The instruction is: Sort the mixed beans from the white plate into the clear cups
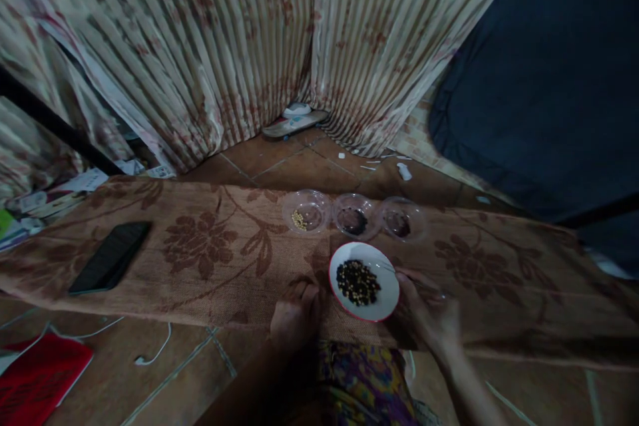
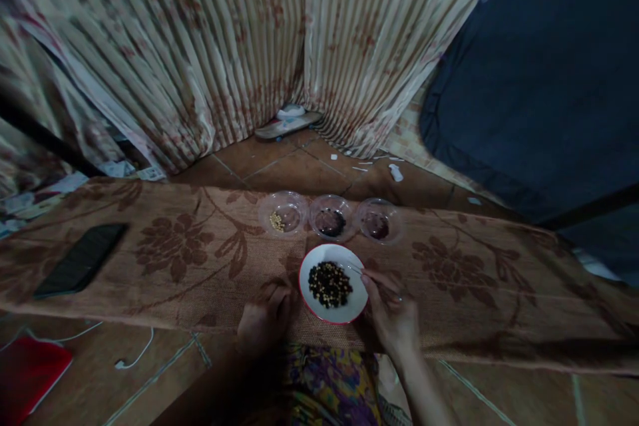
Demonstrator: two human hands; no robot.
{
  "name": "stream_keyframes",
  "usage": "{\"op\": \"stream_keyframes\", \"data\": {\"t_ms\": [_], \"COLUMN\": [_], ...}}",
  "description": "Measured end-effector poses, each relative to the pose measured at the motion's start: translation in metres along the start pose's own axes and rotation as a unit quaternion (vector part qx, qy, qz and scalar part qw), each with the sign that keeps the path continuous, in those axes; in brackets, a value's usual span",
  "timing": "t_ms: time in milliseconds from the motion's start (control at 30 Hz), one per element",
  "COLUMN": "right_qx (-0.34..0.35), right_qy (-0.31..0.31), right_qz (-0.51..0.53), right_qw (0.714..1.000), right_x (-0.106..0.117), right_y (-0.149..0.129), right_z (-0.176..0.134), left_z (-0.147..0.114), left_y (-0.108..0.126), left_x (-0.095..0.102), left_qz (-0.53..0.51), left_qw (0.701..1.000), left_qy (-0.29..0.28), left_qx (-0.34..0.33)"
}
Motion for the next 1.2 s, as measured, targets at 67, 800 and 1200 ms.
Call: {"op": "stream_keyframes", "data": {"t_ms": [67, 800, 1200], "right_qx": [-0.019, 0.105, 0.113], "right_qy": [-0.024, -0.055, -0.030], "right_qz": [-0.029, -0.102, -0.098], "right_qw": [0.999, 0.988, 0.988], "right_x": [-0.003, -0.023, -0.017], "right_y": [0.011, -0.003, -0.013], "right_z": [-0.007, -0.009, -0.006], "left_z": [0.001, 0.001, 0.001], "left_y": [0.000, 0.000, 0.001], "left_x": [0.001, 0.002, 0.003], "left_qz": [0.001, -0.002, -0.009], "left_qw": [1.000, 1.000, 1.000], "left_qy": [0.000, -0.004, 0.002], "left_qx": [0.000, 0.003, -0.003]}}
Point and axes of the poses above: each hand's wrist, its own z-axis towards the middle knuckle, its own x-axis out of the back of the hand, y = z × x, the point moved 10 cm from there along z, towards the middle knuckle, and after that the axes turned 14 degrees about -x, right-handed, at the moved point
